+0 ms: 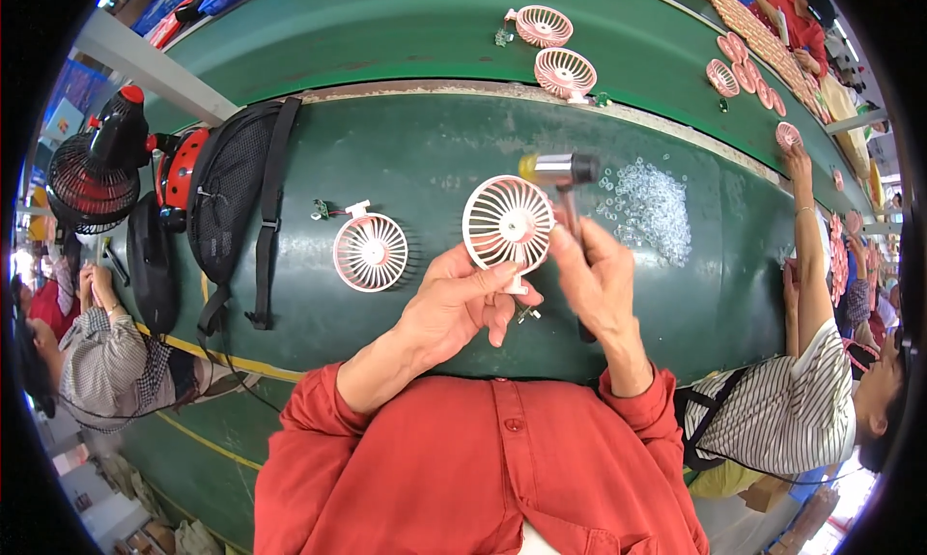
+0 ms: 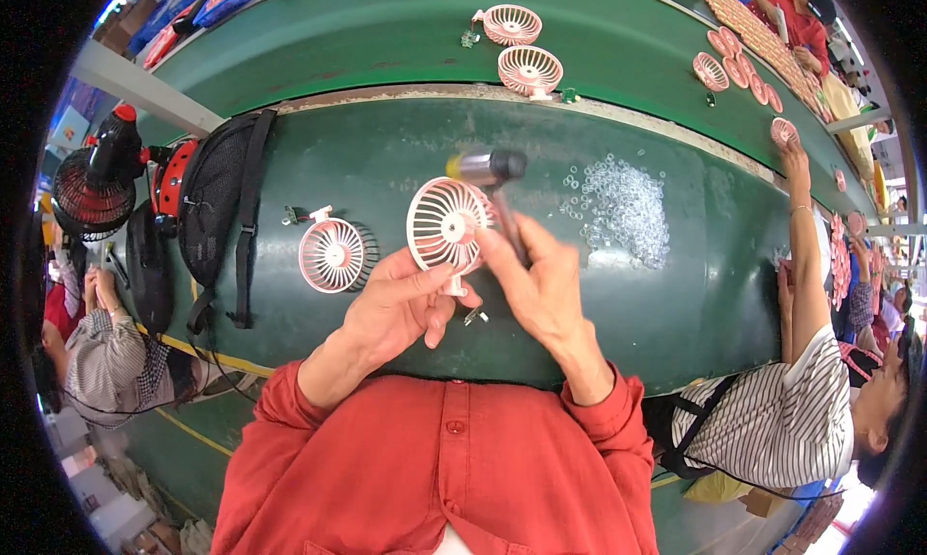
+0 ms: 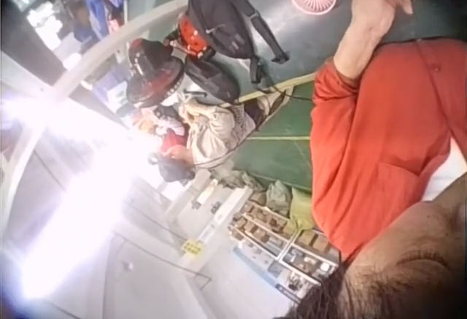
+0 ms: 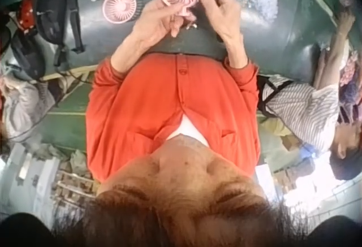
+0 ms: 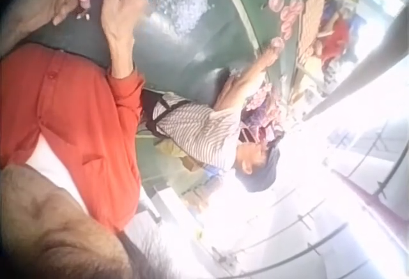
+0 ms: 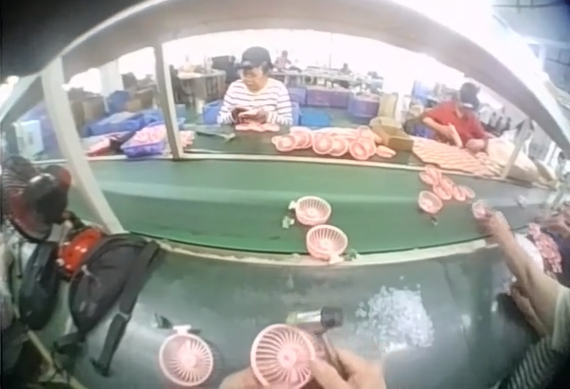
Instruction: The person assembles mini fan components on an assembly line by taking parts, fitting them together by hand, and tapping them into place with a small mallet.
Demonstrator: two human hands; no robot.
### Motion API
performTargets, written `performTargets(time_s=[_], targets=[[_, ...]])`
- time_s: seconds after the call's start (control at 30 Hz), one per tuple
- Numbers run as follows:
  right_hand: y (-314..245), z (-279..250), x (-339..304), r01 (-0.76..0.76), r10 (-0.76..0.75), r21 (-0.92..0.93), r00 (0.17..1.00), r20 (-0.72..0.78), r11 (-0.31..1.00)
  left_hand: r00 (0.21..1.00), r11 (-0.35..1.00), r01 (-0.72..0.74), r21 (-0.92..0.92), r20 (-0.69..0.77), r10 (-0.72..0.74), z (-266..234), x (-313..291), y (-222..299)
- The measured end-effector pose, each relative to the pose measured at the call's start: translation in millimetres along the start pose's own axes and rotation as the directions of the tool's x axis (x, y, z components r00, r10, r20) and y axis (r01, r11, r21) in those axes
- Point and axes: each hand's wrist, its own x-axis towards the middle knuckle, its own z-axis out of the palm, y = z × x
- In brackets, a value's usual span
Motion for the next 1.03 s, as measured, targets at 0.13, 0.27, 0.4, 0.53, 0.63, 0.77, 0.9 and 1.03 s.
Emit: performTargets(time_s=[0.13, 0.27, 0.4, 0.53, 0.63, 0.77, 0.9, 1.03], targets=[[-1.2, 8.9, -25.7, -0.116, 0.099, 0.138, 0.988, 0.122, 0.984, 0.998, 0.998, -0.04, -0.045, -0.058, 0.038, -3.2, 3.0, -2.0], [-2.4, 6.5, -34.3, -0.23, 0.201, 0.152, 0.962, 0.185, 0.961, 0.993, 0.998, -0.059, -0.005, -0.105, 0.058, -2.4, 4.5, -2.6], [-3.4, -4.9, -33.8, -0.179, 0.168, 0.019, 0.952, 0.255, 0.984, 0.986, 0.99, -0.117, 0.079, -0.111, 0.125, -1.5, 5.0, -7.1], [-16.3, -13.5, -30.7, -0.098, 0.149, -0.209, 0.958, 0.243, 0.973, 0.979, 0.967, -0.159, 0.198, -0.096, 0.18, -0.8, 4.3, -7.0], [-16.6, -13.8, -29.4, 0.042, 0.046, -0.361, 0.971, 0.233, 0.932, 0.979, 0.943, -0.169, 0.287, -0.063, 0.195, -3.1, 1.9, -5.3], [-6.9, -10.6, -29.0, 0.113, -0.058, -0.282, 0.979, 0.196, 0.953, 0.984, 0.945, -0.134, 0.297, -0.071, 0.162, -3.5, 0.0, -2.9], [-18.6, -12.3, -26.6, 0.003, 0.028, -0.235, 0.991, 0.13, 0.972, 0.986, 0.973, -0.123, 0.196, -0.091, 0.143, -2.7, -0.9, -3.5], [-16.6, -0.9, -29.7, 0.182, -0.165, -0.171, 0.98, 0.107, 0.968, 0.994, 0.993, -0.069, 0.091, -0.077, 0.076, -11.3, -0.2, -8.9]])
